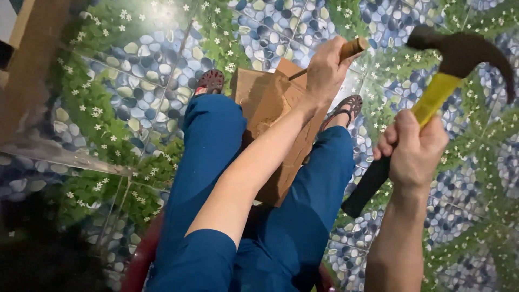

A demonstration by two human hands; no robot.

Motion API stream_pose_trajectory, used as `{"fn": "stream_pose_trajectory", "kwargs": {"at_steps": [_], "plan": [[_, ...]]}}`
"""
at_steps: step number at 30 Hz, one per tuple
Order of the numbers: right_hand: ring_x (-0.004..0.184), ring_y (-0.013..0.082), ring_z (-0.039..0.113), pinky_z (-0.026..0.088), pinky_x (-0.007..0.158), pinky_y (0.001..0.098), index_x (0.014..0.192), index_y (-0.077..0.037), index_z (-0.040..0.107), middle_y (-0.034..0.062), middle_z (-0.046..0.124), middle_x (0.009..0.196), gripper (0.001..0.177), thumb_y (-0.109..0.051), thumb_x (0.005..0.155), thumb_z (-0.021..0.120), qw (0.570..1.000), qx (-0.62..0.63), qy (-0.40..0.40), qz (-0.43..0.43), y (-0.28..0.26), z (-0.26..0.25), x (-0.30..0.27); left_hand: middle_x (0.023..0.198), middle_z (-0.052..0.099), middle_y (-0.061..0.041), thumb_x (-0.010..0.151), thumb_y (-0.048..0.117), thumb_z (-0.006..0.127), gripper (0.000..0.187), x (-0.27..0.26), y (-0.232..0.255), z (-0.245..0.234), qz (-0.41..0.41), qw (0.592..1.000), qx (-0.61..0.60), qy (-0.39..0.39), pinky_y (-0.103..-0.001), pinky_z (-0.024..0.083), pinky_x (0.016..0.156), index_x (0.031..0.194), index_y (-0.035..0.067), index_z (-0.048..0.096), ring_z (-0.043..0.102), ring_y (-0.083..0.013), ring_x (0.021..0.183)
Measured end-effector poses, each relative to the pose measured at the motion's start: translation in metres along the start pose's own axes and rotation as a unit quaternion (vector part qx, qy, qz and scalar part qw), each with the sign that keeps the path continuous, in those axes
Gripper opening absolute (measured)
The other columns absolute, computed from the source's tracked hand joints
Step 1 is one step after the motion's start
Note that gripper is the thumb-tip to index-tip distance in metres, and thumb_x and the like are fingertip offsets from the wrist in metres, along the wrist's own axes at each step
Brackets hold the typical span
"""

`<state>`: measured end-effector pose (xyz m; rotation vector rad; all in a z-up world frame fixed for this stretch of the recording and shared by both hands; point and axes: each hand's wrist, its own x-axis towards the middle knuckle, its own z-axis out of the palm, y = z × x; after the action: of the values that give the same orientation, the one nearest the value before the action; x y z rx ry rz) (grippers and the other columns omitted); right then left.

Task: A person uses a hammer and a chisel to carve a decorative pattern into a wooden board while sitting on a small stool.

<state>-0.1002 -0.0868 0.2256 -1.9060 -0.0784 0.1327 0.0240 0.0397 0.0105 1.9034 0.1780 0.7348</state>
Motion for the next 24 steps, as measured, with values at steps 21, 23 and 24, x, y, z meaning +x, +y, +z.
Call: {"fn": "stream_pose_trajectory", "kwargs": {"at_steps": [21,23,24], "plan": [[0.051,0.0122,0.049,0.052,0.041,0.0220,0.097,-0.011,0.044,0.0002,0.048,0.079,0.028,0.002,0.120,0.035,0.994,-0.036,-0.075,-0.076,0.004,0.001,0.041,0.091,0.062,-0.006,0.099,0.023,0.064,0.018,0.003,0.001,-0.001,-0.005,1.000,-0.007,0.007,-0.038,0.055,0.069,0.106,0.013,0.051,0.061,-0.0240,0.081],[0.054,0.0135,0.050,0.050,0.044,0.0244,0.106,-0.008,0.049,0.0025,0.051,0.081,0.013,-0.007,0.117,0.042,0.980,-0.160,-0.101,0.059,-0.026,0.030,0.034,0.096,0.066,-0.008,0.098,0.027,0.063,0.017,-0.003,0.004,-0.010,-0.039,0.998,-0.054,-0.009,-0.040,0.052,0.075,0.106,0.013,0.057,0.062,-0.0284,0.090],[0.058,0.0148,0.050,0.047,0.047,0.0268,0.115,-0.005,0.054,0.0046,0.054,0.083,0.013,-0.017,0.113,0.048,0.931,-0.278,-0.130,0.198,-0.041,0.044,0.032,0.101,0.069,-0.010,0.098,0.030,0.062,0.020,-0.004,0.005,-0.013,-0.079,0.991,-0.101,-0.027,-0.043,0.050,0.080,0.105,0.012,0.064,0.064,-0.0327,0.099]]}}
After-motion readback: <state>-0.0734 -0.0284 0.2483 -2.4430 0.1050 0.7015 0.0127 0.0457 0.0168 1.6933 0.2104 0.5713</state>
